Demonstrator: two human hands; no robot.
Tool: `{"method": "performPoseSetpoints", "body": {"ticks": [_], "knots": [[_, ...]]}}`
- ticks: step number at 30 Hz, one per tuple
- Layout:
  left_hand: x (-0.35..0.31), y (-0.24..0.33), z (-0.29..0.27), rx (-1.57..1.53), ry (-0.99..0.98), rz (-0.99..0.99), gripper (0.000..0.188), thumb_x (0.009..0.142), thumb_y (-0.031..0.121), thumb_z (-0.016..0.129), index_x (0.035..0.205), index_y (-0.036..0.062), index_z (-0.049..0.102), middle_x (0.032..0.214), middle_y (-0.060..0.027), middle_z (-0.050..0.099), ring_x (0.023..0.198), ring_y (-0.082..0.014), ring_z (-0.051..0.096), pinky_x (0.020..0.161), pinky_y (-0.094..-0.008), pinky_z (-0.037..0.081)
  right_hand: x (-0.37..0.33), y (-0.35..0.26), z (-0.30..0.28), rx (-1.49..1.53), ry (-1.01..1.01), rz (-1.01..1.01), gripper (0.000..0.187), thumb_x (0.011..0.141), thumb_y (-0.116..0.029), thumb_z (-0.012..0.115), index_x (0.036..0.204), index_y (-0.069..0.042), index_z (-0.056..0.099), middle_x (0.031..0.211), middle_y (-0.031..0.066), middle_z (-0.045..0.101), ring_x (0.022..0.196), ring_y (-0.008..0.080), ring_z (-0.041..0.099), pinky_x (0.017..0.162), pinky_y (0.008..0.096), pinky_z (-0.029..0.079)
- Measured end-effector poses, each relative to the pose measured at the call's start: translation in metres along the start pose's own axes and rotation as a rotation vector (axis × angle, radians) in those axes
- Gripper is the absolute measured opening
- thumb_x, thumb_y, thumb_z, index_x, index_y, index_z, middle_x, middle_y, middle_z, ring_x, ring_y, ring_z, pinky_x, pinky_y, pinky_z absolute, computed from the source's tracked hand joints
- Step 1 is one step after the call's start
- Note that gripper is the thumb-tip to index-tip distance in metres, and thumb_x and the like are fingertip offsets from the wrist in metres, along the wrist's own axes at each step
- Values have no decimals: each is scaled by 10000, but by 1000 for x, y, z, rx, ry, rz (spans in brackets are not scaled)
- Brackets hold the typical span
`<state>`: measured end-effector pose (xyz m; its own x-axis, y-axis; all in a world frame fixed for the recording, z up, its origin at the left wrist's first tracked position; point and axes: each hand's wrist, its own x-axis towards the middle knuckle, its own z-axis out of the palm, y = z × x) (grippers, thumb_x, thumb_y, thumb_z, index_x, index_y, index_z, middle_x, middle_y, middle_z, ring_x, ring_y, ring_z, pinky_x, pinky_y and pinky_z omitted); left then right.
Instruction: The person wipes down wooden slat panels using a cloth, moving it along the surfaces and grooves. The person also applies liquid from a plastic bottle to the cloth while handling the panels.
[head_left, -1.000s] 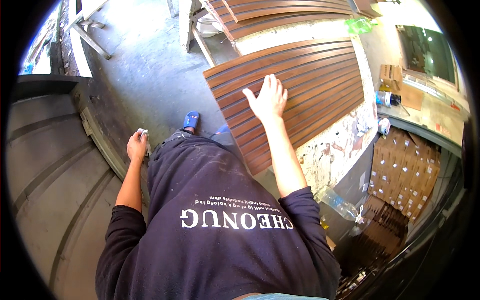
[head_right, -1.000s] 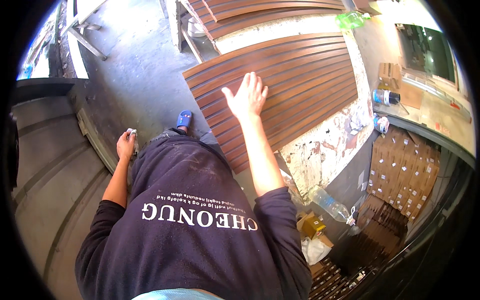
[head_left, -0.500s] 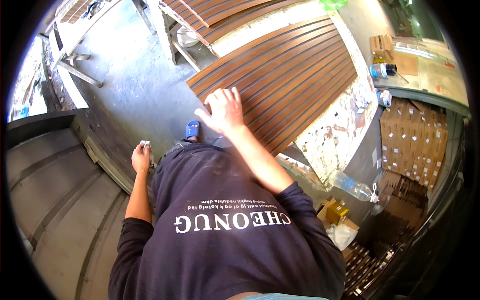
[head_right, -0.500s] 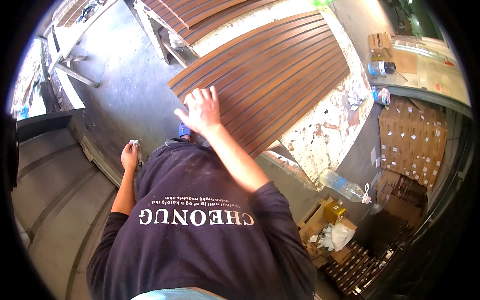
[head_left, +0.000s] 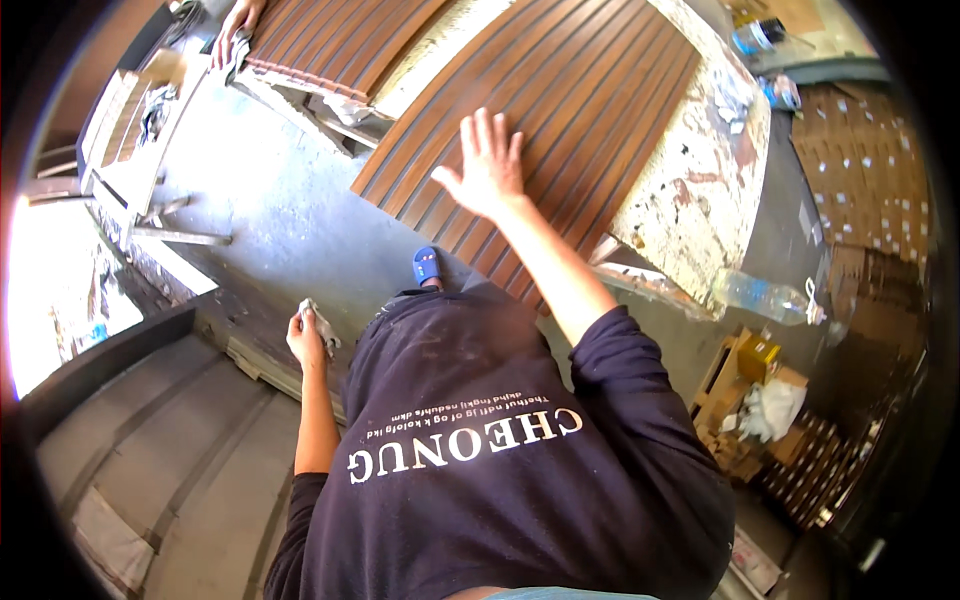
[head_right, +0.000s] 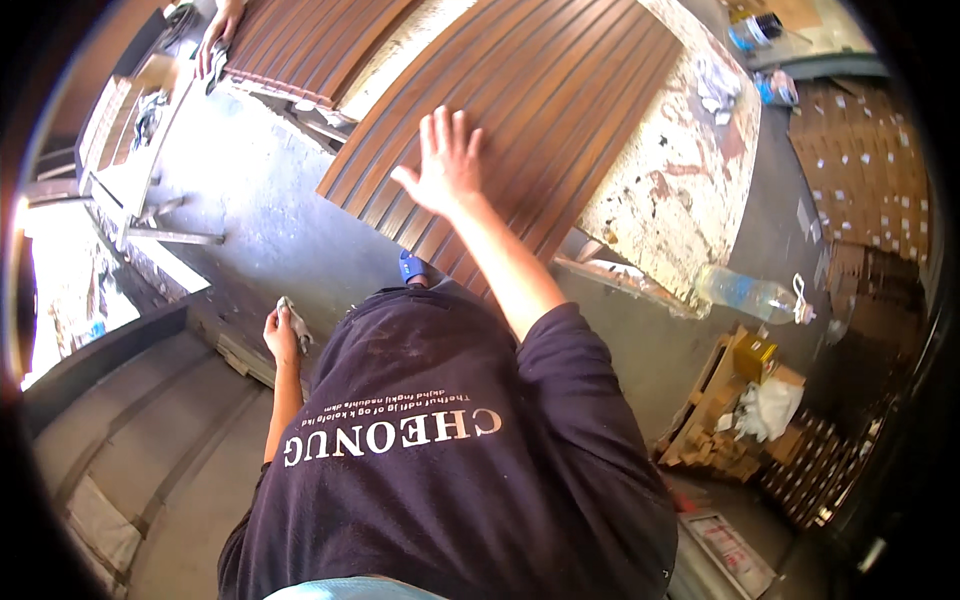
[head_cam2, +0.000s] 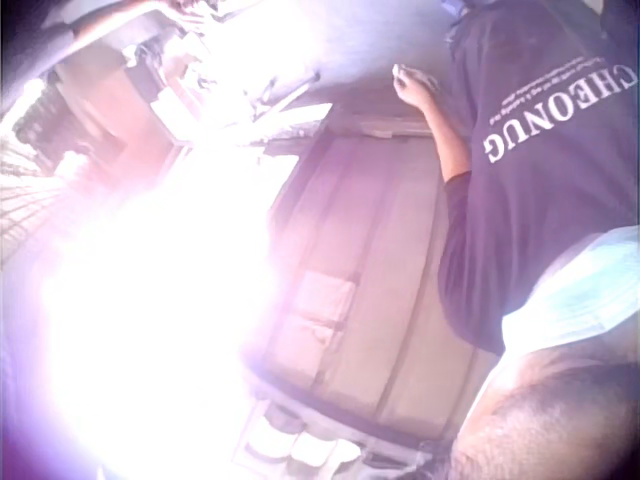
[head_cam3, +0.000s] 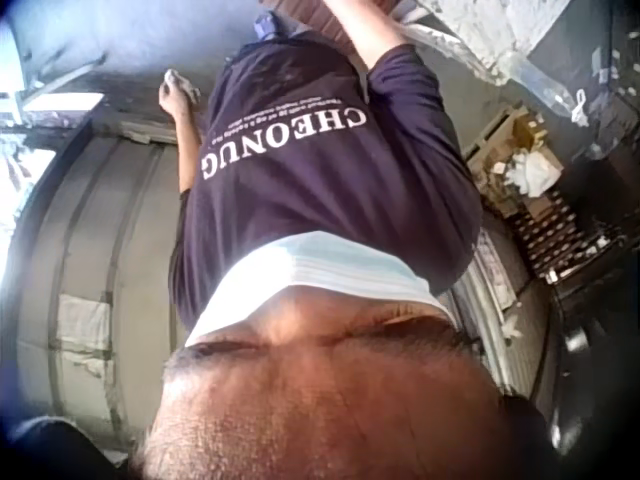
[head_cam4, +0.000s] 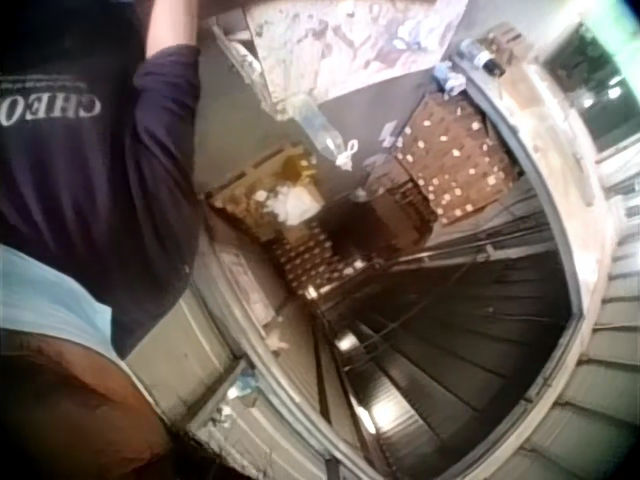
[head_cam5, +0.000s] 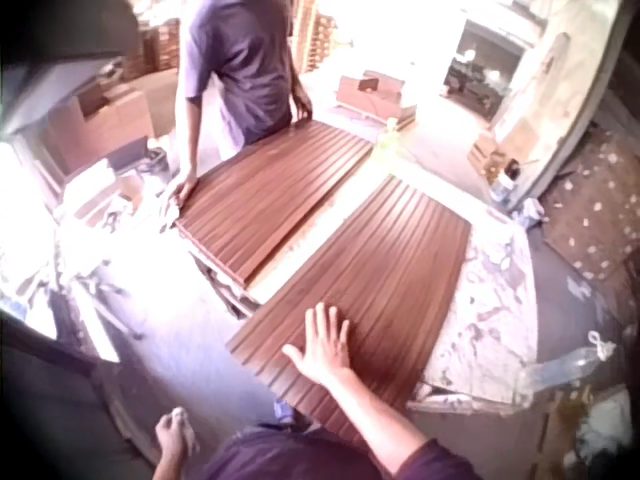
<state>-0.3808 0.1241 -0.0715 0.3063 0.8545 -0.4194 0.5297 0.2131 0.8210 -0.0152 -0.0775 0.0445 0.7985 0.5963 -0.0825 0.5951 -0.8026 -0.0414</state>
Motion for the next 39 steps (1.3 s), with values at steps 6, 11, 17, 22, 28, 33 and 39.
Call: {"method": "performPoseSetpoints", "body": {"ticks": [6,11,17,22,28,33,39], "knots": [[17,152,68,-113,-291,198,264,863,224,642,1019,11,623,848,-10,611,741,-102,522,684,-251,443,-95,-59,26,291,28,-561,911,803,-663,481,1478,-139,164,1548,90,101,1424,268,105,1135,526,86],[12,223,152,119,-389,804,355,812,150,669,1131,32,566,993,-117,627,939,-211,581,845,-326,451,-97,5,4,214,41,-301,887,817,-612,504,1461,-82,203,1527,118,178,1409,300,160,1126,522,135],[-24,226,195,606,-473,1036,209,797,189,651,995,121,642,867,-157,576,813,-357,583,708,-413,469,-88,140,17,74,206,193,863,822,-682,440,1461,-145,221,1533,110,148,1415,310,121,1132,513,130],[-65,209,150,732,-689,972,195,796,170,649,986,133,669,859,-115,568,794,-332,590,688,-405,476,-73,192,20,46,193,386,890,784,-785,335,1477,-259,147,1552,29,62,1427,273,23,1142,513,58],[-80,216,170,734,-616,982,149,801,166,646,946,142,673,804,-101,542,745,-309,588,652,-387,473,-63,206,29,152,385,357,811,797,-677,493,1443,-232,287,1525,91,199,1400,364,147,1081,610,172],[-65,239,239,767,-549,1156,128,804,174,637,926,157,673,823,-98,554,757,-310,603,666,-398,491,-63,206,29,143,378,349,806,803,-678,488,1442,-231,288,1525,89,199,1403,363,137,1082,616,159],[-70,287,323,794,-393,1067,180,842,255,588,960,149,672,944,-130,601,860,-335,615,756,-412,491,-62,201,16,143,286,355,808,809,-634,502,1453,-213,256,1527,89,182,1412,352,104,1100,603,111]]}}
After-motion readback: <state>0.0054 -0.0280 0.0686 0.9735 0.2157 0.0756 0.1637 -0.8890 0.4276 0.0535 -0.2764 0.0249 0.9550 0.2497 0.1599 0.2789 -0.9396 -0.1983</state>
